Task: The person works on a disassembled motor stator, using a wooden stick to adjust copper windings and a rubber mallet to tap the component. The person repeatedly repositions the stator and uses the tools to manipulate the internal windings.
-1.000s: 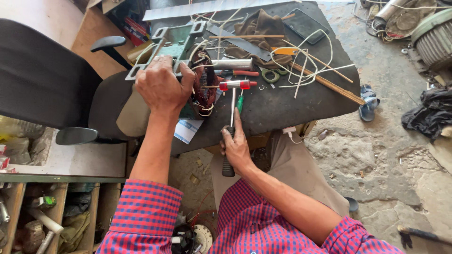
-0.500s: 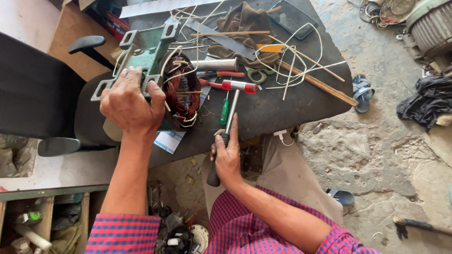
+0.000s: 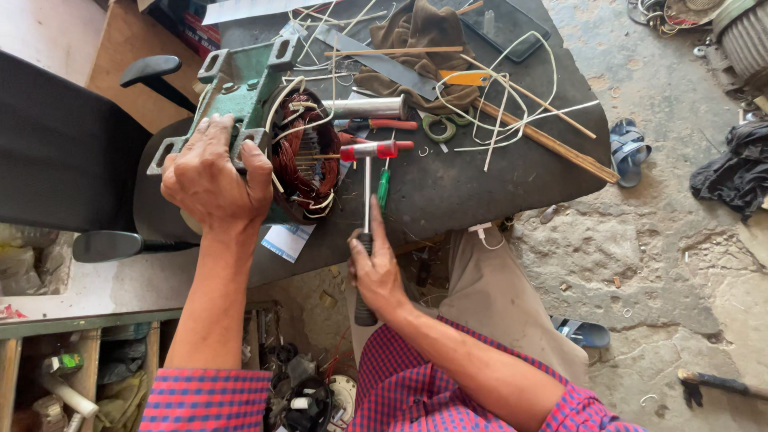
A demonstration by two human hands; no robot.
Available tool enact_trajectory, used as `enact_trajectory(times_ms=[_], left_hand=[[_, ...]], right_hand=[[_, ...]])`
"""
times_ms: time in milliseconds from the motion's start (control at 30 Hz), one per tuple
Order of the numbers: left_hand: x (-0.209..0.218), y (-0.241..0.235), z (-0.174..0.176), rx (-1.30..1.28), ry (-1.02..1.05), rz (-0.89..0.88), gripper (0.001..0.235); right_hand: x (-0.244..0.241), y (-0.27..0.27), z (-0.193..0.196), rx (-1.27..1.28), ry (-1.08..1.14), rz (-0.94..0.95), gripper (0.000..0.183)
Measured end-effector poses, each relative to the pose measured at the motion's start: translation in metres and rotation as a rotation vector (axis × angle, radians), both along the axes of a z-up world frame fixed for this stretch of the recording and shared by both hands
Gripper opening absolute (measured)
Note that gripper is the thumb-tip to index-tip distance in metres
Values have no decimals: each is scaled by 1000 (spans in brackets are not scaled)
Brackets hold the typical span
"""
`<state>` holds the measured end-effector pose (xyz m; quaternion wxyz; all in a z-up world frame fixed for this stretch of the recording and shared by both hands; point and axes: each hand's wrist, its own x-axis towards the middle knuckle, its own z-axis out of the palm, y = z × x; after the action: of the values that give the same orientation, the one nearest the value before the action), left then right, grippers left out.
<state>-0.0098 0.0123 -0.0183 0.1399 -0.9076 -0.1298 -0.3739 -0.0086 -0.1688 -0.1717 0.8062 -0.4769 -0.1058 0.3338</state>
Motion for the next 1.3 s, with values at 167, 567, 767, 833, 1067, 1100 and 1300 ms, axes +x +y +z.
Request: enact_trajectory(times_ms=[167,567,767,833,1067,1100,1300], left_hand=[[-2,-1,1,3,0,5,45],[1,-4,2,7,-5,20,46],[0,-3,4,-5,-16,3,45],[0,-3,4,-1,-11,-15,45],[1,-1,1,10,-14,-4,44],[2,-1,1,9,-16,-7,44],[1,1,2,13,-27,-14,45]], right_hand=[[-2,3,-2,116,128,-216,82],[-2,3,-7,13,-7,8,83],[-3,3,-4,-76,-8,-82,83],[-4,2,-4,-46,17,-30,81],[-9,5,-4,-26,-15,-3,82],[-9,5,-4,-7,3,-33,82],[-8,7,-4,36,37,-100,83]])
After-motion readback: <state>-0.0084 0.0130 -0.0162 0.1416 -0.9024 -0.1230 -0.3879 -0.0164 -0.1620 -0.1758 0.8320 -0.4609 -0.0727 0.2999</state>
